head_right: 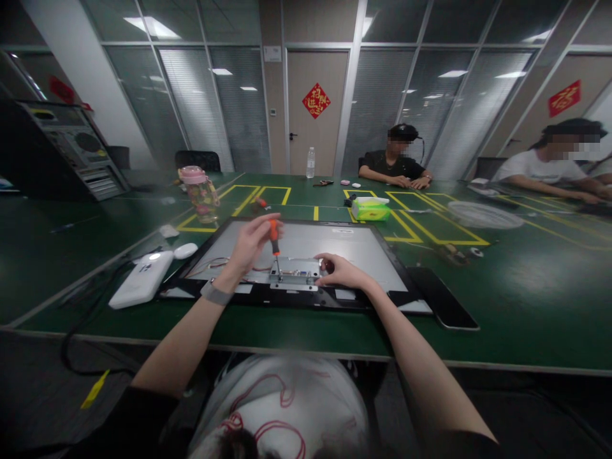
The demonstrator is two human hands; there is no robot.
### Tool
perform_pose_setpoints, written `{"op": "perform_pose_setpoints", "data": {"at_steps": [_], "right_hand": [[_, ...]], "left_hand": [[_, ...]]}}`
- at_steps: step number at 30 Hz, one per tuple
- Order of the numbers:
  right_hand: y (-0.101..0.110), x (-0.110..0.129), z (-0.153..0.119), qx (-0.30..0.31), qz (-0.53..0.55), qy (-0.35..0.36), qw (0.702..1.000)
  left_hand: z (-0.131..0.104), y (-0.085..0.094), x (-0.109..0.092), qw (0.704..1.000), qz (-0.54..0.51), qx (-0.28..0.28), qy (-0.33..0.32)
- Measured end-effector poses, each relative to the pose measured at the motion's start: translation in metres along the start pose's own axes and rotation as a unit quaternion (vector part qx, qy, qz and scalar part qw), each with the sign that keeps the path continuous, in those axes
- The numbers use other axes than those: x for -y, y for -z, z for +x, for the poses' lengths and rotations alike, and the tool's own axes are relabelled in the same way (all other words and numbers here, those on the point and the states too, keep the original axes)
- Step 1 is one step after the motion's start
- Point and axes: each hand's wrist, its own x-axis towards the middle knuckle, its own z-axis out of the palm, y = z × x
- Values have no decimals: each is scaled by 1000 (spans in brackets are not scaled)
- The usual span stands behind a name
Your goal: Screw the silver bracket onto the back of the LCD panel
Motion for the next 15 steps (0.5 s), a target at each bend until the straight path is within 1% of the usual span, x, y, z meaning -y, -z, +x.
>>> {"op": "perform_pose_setpoints", "data": {"at_steps": [4, 6, 8, 11, 13, 15], "right_hand": [[0, -1, 0, 7, 9, 2, 1000], [0, -1, 0, 8, 10, 2, 1000], [0, 0, 0, 7, 10, 0, 1000], [0, 0, 0, 9, 11, -2, 1000], [0, -1, 0, 10, 10, 1, 1000], [0, -2, 1, 8, 9, 5, 1000]], "left_hand": [[0, 1, 2, 995, 80, -52, -33], [0, 1, 2, 993, 89, -68, -36], [1, 0, 0, 997, 46, -64, -26], [0, -2, -2, 999, -21, -39, 1], [0, -2, -3, 999, -11, -39, 0], [-1, -2, -2, 998, 35, -54, -26]]}}
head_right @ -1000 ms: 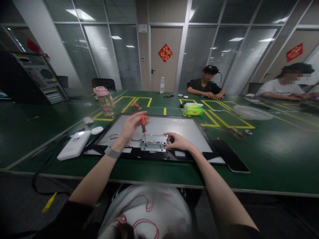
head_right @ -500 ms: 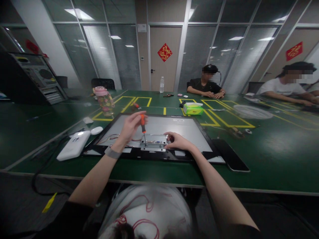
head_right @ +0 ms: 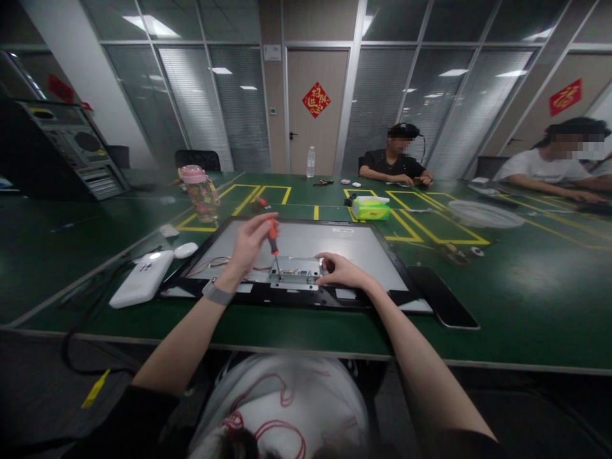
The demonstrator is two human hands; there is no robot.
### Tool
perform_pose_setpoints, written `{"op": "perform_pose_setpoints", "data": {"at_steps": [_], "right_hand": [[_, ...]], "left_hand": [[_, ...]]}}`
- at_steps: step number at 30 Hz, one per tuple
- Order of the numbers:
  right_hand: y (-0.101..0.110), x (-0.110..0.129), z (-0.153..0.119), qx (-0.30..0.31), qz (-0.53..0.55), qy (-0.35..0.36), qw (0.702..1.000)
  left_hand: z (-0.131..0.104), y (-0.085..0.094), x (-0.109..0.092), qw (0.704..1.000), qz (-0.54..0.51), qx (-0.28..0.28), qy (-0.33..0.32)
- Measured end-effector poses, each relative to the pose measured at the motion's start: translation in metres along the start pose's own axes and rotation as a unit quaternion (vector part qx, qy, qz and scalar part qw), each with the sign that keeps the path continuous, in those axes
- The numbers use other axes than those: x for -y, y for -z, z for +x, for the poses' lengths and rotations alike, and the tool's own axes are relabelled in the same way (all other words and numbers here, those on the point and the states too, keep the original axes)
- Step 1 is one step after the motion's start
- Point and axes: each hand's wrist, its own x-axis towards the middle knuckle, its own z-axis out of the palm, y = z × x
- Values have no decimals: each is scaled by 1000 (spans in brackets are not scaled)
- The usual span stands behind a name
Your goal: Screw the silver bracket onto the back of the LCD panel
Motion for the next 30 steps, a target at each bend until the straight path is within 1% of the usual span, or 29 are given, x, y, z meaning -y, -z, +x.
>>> {"op": "perform_pose_setpoints", "data": {"at_steps": [3, 5, 7, 11, 13, 17, 20, 22, 26, 28, 30], "right_hand": [[0, -3, 0, -1, 1, 6, 1000], [-1, -4, 0, -1, 4, 6, 1000], [0, -3, 0, -2, 4, 5, 1000], [0, 1, -1, -1, -1, -2, 1000], [0, 3, -2, -1, -2, -7, 1000], [0, 3, -2, -5, -1, -6, 1000], [0, 1, -1, -2, 1, -6, 1000], [0, 1, -1, -3, 0, -5, 1000], [0, 1, -1, -6, -6, -5, 1000], [0, 3, -1, -6, -6, -7, 1000], [0, 5, -2, -5, -6, -10, 1000]], "left_hand": [[0, 2, 2, 996, 71, -25, -41], [1, 3, 3, 994, 90, -35, -48], [2, 4, 4, 997, 68, -30, -35], [2, 4, 6, 1000, -14, 9, 11], [2, 4, 6, 1000, -16, 15, 4], [-1, 2, 4, 997, 57, 13, -40], [-2, 0, 0, 992, 110, -6, -56], [-2, 0, -1, 991, 114, -13, -63], [-1, 1, 0, 994, 92, 8, -63], [-3, 0, -1, 991, 115, 4, -68], [-5, -3, -3, 985, 145, -15, -90]]}}
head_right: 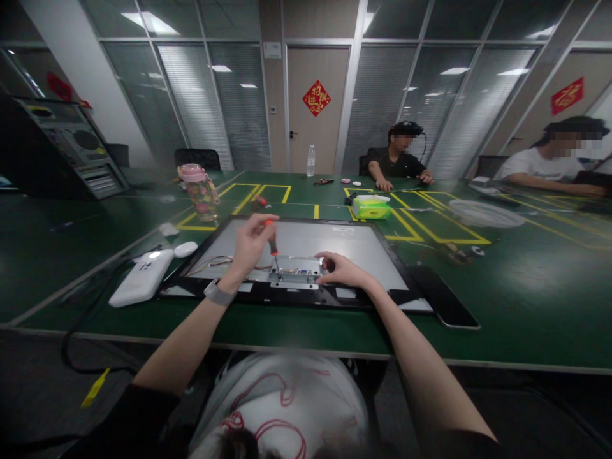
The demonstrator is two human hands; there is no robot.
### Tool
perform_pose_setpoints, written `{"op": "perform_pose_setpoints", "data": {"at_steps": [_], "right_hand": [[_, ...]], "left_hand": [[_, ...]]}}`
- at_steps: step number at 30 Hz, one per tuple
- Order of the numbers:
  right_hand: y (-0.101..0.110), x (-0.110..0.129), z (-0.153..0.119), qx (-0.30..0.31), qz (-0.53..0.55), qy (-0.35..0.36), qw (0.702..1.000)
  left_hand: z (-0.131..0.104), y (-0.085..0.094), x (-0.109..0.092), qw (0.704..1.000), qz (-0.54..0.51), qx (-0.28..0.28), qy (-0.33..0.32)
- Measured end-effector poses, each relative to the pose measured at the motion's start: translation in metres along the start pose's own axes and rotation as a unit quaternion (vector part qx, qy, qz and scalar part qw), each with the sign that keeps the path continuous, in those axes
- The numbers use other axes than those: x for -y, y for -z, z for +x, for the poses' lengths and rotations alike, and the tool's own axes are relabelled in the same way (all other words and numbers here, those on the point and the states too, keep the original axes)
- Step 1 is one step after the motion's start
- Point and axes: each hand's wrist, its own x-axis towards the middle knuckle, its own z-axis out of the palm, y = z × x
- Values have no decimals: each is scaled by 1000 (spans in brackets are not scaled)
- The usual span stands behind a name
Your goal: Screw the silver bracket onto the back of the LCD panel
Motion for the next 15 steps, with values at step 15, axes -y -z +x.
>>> {"op": "perform_pose_setpoints", "data": {"at_steps": [15], "right_hand": [[-1, -3, 1, -3, 12, 5, 1000]], "left_hand": [[2, 1, 4, 983, -137, 104, 61]]}}
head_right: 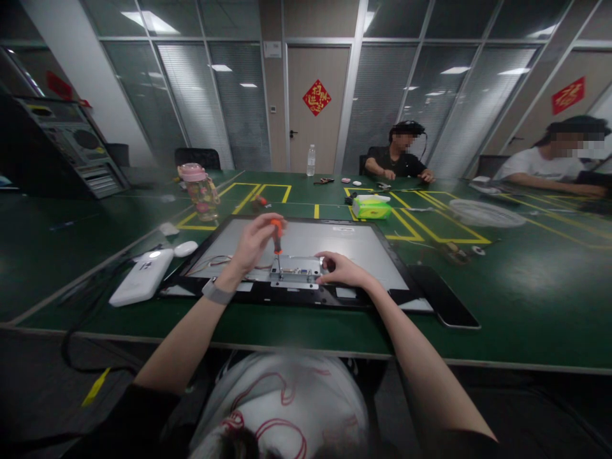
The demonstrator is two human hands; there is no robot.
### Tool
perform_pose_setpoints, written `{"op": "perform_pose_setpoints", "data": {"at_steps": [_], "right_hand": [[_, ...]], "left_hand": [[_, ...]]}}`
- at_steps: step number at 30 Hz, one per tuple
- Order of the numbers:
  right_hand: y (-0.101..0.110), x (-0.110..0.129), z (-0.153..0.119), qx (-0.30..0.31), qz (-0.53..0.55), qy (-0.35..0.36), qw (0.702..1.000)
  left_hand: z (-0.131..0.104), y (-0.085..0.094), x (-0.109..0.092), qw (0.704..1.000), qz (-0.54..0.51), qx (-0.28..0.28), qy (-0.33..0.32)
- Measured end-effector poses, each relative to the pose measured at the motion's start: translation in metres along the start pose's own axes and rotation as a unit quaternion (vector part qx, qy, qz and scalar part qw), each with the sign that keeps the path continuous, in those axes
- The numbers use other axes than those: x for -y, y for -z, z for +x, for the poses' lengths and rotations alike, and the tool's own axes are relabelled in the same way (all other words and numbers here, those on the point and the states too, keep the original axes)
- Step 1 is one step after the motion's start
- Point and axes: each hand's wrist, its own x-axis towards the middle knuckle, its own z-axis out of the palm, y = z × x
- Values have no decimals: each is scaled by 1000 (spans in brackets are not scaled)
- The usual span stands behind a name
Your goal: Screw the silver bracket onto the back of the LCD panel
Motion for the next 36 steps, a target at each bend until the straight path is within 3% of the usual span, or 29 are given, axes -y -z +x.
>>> {"op": "perform_pose_setpoints", "data": {"at_steps": [5, 12, 20, 25, 32, 36], "right_hand": [[0, 1, 0, 2, -5, 1, 1000], [0, 2, -1, 6, 3, 3, 1000], [0, 5, -1, 12, 7, -7, 1000], [1, 6, -1, 7, -12, -7, 1000], [1, 5, -2, 8, -12, -8, 1000], [1, 6, -2, 9, -11, -14, 1000]], "left_hand": [[0, 1, 0, 998, 37, -46, -5], [-1, 0, -9, 989, -114, 56, 78], [1, 1, 2, 999, -7, -44, 22], [2, 0, 1, 994, -91, -33, 43], [2, 0, 2, 997, 10, -74, 23], [2, 0, 4, 995, -67, -72, 27]]}}
